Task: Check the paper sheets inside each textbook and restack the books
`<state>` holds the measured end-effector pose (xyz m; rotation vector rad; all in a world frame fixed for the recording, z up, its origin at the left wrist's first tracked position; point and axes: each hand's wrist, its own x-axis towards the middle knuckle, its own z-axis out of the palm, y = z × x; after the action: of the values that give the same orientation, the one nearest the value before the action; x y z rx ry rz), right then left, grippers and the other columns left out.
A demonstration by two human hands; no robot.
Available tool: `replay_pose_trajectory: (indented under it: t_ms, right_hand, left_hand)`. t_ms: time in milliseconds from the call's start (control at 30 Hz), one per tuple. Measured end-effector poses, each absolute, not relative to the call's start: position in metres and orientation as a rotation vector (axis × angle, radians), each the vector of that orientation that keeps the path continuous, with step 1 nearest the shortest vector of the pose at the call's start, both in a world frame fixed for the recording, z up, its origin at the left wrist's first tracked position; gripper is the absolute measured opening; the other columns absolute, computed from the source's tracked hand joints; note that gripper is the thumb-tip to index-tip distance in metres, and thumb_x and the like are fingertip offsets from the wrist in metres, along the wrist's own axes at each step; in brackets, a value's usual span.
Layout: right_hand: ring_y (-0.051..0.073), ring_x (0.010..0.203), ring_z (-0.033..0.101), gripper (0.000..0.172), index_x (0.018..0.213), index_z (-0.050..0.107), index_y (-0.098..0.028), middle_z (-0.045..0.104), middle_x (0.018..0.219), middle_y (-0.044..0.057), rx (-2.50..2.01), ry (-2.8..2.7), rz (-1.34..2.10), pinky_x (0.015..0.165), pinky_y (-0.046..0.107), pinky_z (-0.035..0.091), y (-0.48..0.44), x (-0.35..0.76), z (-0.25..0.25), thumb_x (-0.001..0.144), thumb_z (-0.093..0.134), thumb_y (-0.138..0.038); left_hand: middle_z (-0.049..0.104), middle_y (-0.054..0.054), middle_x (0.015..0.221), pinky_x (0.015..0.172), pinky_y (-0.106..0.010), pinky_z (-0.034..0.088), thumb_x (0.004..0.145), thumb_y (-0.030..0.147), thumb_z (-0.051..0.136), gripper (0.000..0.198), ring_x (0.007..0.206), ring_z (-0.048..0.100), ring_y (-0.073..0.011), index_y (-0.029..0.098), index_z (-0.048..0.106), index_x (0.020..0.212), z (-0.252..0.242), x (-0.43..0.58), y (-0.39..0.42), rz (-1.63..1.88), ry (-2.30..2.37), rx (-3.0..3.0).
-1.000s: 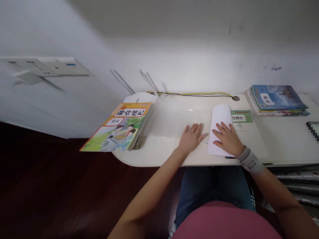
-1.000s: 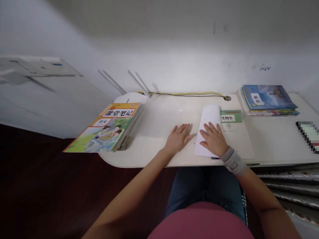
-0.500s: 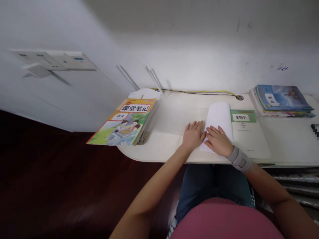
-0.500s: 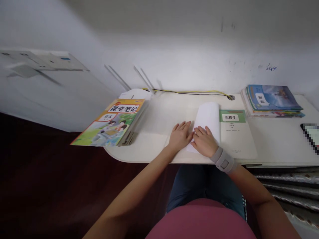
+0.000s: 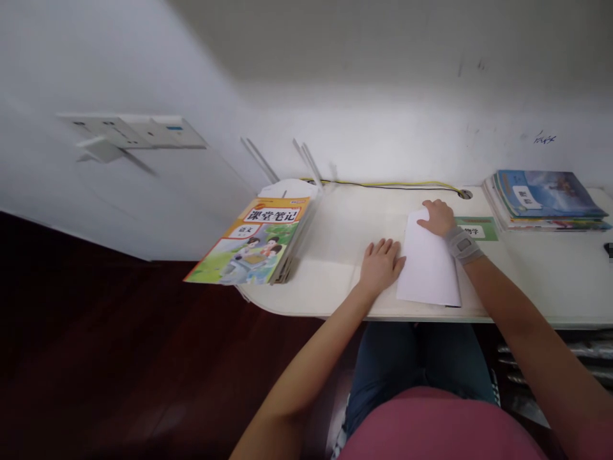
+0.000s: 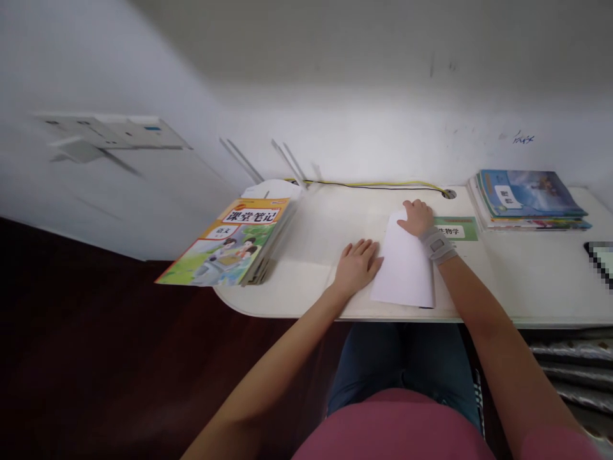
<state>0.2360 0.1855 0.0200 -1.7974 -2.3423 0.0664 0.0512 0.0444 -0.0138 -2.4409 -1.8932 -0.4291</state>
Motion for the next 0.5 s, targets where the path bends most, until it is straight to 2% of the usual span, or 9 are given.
replay_pose_trajectory:
  t_ms: [233, 500]
  right_hand:
    - [0.030, 0.106, 0.048, 0.035, 0.108, 0.060, -0.016, 0.055, 0.113, 0.016, -1.771, -2.364, -0.108, 0.091, 0.043, 0.033, 0.167, 0.216, 0.024, 0.080, 0.054, -0.034]
    - [0.030, 0.108, 0.046, 0.032, 0.105, 0.062, -0.011, 0.055, 0.115, 0.019, -1.790, -2.391, -0.189, 0.097, 0.048, 0.024, 0.159, 0.203, 0.026, 0.082, 0.046, -0.025]
  left_hand:
    - [0.046, -0.011, 0.140, 0.107, -0.044, 0.029, 0.094, 0.046, 0.025, 0.055, 0.130, 0.040, -0.0268, 0.014, 0.042, 0.137, -0.013, 0.052, 0.045, -0.477, -1.935, -2.368]
    - [0.045, -0.015, 0.140, 0.106, -0.045, 0.028, 0.094, 0.048, 0.025, 0.059, 0.131, 0.038, -0.0319, 0.013, 0.038, 0.140, -0.018, 0.054, 0.047, -0.399, -1.948, -2.344]
